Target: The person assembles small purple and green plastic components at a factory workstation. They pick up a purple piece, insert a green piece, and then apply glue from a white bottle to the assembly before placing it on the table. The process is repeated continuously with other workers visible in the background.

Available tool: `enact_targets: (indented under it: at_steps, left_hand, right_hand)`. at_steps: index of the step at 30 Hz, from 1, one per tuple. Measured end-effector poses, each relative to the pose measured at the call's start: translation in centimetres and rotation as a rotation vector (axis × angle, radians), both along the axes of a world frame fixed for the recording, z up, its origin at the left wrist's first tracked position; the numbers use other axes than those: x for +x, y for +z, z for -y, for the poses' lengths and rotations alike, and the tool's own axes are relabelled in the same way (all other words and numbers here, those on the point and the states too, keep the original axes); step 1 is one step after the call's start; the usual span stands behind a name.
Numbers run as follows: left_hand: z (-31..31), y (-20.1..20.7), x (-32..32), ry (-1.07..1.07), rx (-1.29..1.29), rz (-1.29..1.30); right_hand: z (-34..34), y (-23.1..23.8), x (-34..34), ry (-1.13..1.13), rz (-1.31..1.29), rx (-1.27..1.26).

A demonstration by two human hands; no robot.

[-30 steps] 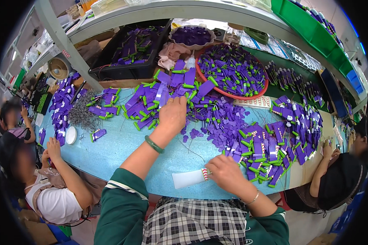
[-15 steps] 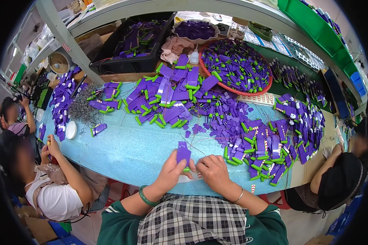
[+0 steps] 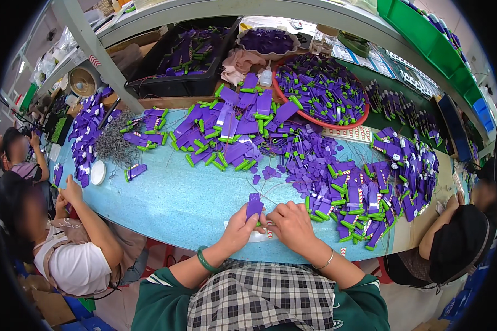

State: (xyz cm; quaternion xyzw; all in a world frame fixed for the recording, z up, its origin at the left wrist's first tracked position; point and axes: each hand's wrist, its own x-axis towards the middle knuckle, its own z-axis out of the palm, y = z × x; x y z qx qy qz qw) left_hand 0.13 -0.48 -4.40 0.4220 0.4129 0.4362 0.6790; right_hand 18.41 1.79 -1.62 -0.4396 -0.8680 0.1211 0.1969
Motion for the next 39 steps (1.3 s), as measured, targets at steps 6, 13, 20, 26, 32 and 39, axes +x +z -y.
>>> enact_targets:
  at_steps: [6, 13, 20, 26, 32, 39]
  left_hand:
    - [-0.4, 0.0, -0.4, 0.017, -0.065, 0.02]
    - [-0.8, -0.4, -0.7, 0.041, -0.176, 0.103]
    - [-1.0, -0.6, -1.2, 0.078, -0.215, 0.298]
    - [-1.4, 0.3, -1.3, 0.001, -0.147, 0.122]
    - [-1.6, 4.8, -0.3, -0.173, 0.081, -0.188]
    - [-2.0, 5.2, 0.2, -0.003, 0.027, -0.059]
  right_hand:
    - [0.1, -0.7, -0.2, 0.006, -0.104, -0.035]
    - [-0.1, -1.3, -0.5, -0.003, -0.211, -0.004]
    - [-0.4, -0.9, -0.4, 0.033, -0.246, -0.051]
    - [-0.7, 1.6, 1.8, -0.052, -0.808, -0.739]
    - [-1.0, 5.1, 1.9, -0.036, -0.581, -0.408]
    - [-0.2, 4.9, 0.3, -0.222, -0.886, -0.237]
